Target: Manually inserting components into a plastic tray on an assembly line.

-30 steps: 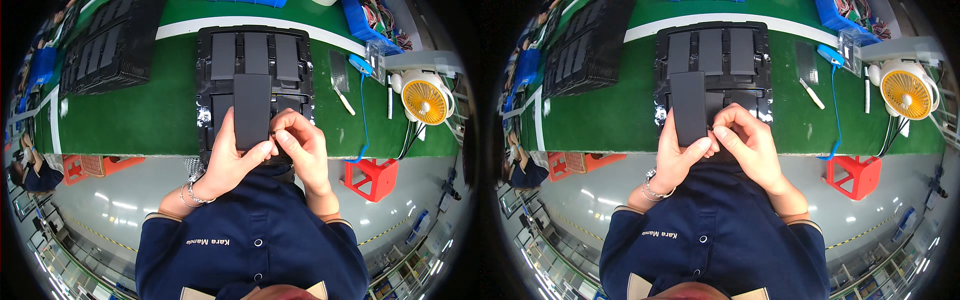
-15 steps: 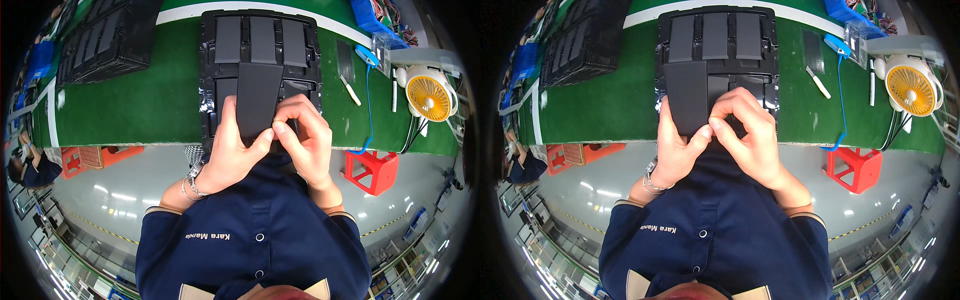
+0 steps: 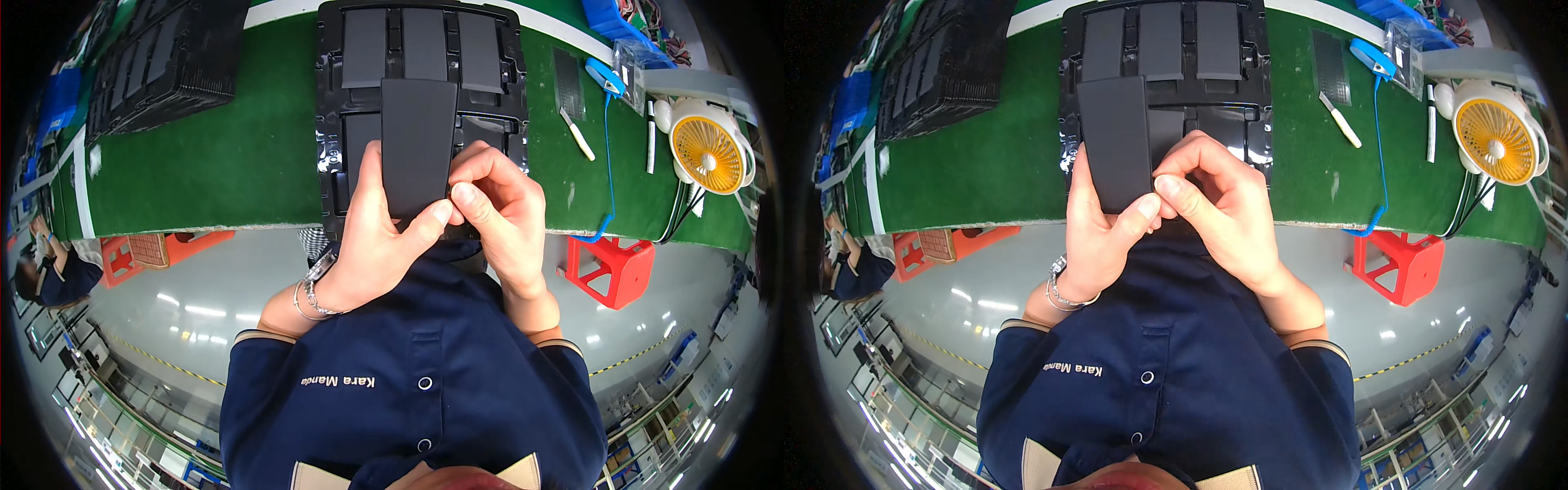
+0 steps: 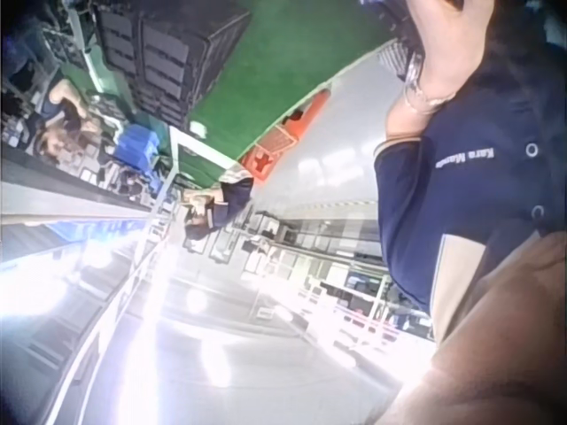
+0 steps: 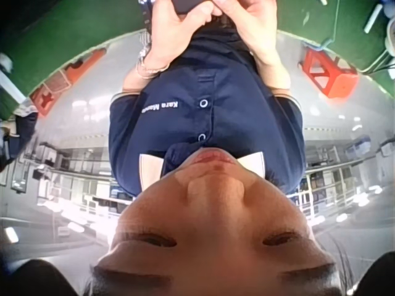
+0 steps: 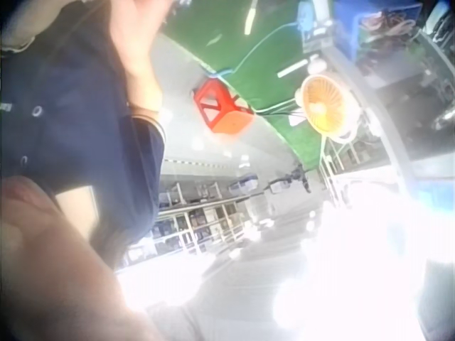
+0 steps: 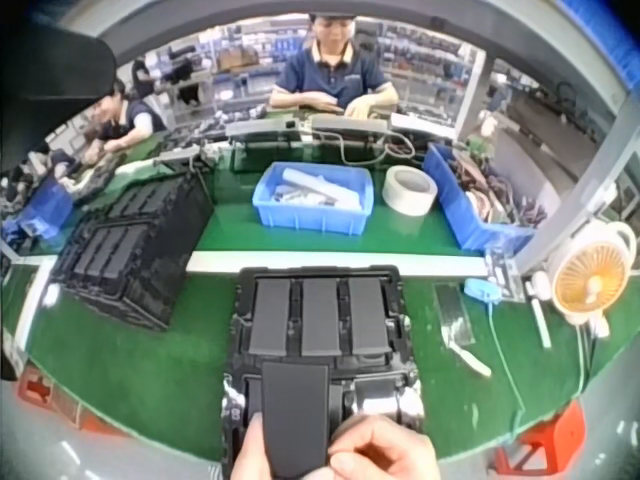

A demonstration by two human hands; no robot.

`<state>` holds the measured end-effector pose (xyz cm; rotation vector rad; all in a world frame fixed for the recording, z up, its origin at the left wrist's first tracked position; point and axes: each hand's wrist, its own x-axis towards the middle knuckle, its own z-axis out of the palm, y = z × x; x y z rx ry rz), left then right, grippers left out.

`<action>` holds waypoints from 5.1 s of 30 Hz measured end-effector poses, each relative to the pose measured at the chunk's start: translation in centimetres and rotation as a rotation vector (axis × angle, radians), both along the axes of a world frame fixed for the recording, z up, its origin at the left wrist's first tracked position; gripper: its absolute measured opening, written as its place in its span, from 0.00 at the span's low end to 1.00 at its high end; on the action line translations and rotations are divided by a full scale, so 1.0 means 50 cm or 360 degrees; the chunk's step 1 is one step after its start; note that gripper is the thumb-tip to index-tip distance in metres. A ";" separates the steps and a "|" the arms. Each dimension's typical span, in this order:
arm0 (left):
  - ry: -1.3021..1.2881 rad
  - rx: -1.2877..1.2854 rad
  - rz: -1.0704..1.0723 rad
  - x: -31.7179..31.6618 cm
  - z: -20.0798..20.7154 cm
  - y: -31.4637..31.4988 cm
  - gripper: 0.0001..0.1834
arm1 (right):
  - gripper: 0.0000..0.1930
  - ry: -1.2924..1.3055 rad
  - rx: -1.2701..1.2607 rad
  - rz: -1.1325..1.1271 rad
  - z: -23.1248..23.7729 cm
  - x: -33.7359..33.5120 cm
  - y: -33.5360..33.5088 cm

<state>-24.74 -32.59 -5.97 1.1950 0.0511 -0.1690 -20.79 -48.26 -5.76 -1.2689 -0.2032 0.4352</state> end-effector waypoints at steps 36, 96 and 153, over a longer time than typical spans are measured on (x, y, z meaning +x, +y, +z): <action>-0.0957 0.1917 -0.0239 0.047 0.009 0.063 0.29 | 0.13 -0.0590 -0.1142 -0.0239 0.025 0.107 -0.121; -0.0052 0.0427 0.0107 0.016 0.005 0.028 0.26 | 0.05 -0.0198 -0.0114 -0.0117 -0.001 0.013 0.027; -0.0801 0.2037 -0.0472 0.011 -0.002 0.150 0.20 | 0.10 -0.0879 -0.1174 0.0138 -0.013 0.138 -0.005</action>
